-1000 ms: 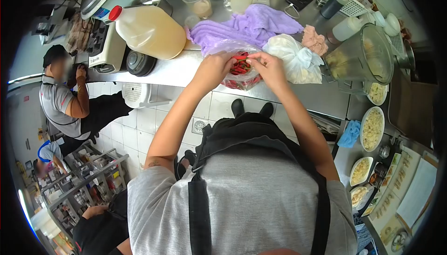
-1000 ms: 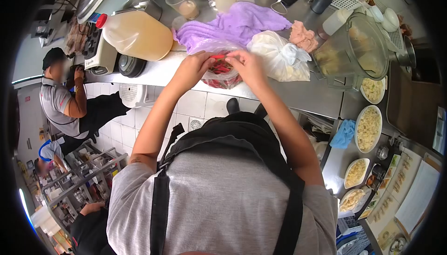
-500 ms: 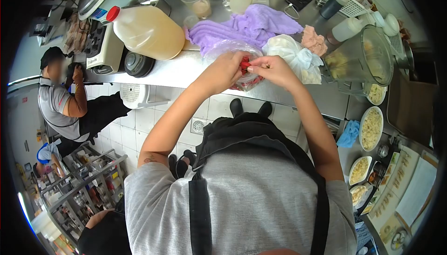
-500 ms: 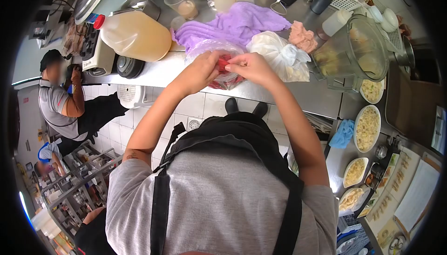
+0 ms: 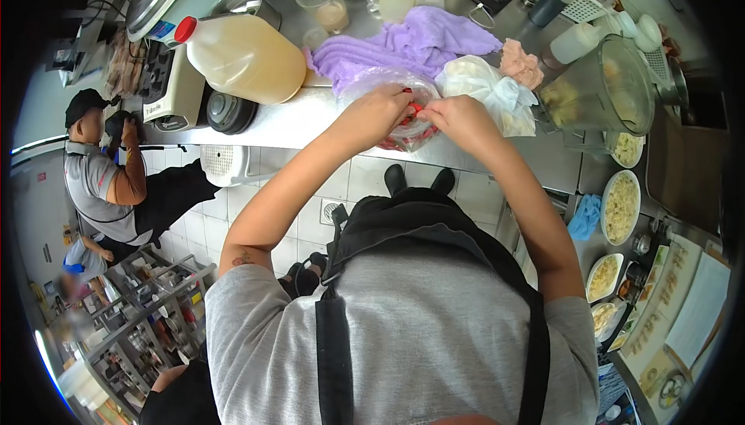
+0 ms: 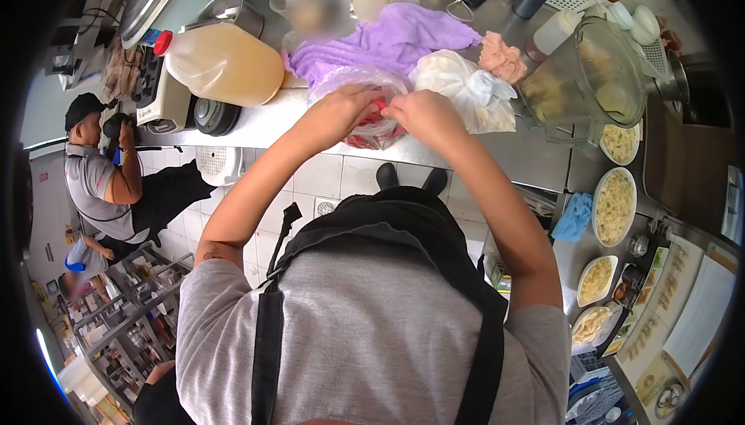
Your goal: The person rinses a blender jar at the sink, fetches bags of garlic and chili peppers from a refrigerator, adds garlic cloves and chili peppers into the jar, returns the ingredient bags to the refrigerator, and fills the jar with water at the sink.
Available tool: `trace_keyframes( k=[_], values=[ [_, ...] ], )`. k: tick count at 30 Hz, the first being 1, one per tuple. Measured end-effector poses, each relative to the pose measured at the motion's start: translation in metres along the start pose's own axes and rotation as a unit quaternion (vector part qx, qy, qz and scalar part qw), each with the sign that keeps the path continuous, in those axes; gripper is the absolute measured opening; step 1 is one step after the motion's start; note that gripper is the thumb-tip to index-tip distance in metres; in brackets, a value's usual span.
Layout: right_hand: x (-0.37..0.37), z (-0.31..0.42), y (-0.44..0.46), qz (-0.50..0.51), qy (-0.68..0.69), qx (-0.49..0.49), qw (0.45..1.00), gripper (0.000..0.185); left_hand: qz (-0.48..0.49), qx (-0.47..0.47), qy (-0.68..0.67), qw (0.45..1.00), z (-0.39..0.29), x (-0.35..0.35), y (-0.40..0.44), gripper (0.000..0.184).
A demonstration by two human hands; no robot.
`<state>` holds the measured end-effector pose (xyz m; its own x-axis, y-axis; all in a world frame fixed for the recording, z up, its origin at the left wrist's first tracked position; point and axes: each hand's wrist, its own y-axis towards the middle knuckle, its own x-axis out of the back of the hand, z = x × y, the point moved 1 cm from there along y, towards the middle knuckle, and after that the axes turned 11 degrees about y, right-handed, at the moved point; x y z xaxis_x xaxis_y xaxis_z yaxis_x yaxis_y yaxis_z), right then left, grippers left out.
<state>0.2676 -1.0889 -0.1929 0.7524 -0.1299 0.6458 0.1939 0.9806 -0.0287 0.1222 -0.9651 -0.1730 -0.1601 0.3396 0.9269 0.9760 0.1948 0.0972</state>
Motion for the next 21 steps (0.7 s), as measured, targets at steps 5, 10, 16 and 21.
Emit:
trace_keyframes(
  k=[5,10,16,21],
  values=[
    [0.017,0.018,-0.016,-0.104,-0.087,0.075,0.988,0.021,-0.03,0.027,0.055,0.998,-0.019,0.01,0.012,0.019],
    [0.048,0.012,-0.04,-0.279,-0.037,0.061,0.958,0.017,-0.139,0.034,0.044,0.989,-0.075,0.023,0.049,0.016],
    [0.098,-0.012,-0.09,-0.436,0.229,-0.079,0.867,0.019,-0.199,-0.046,0.017,0.979,-0.145,0.028,0.106,0.016],
    [0.121,-0.024,-0.136,-0.409,0.563,-0.074,0.715,0.019,-0.276,-0.171,-0.007,0.946,-0.195,0.065,0.173,0.017]
  ],
)
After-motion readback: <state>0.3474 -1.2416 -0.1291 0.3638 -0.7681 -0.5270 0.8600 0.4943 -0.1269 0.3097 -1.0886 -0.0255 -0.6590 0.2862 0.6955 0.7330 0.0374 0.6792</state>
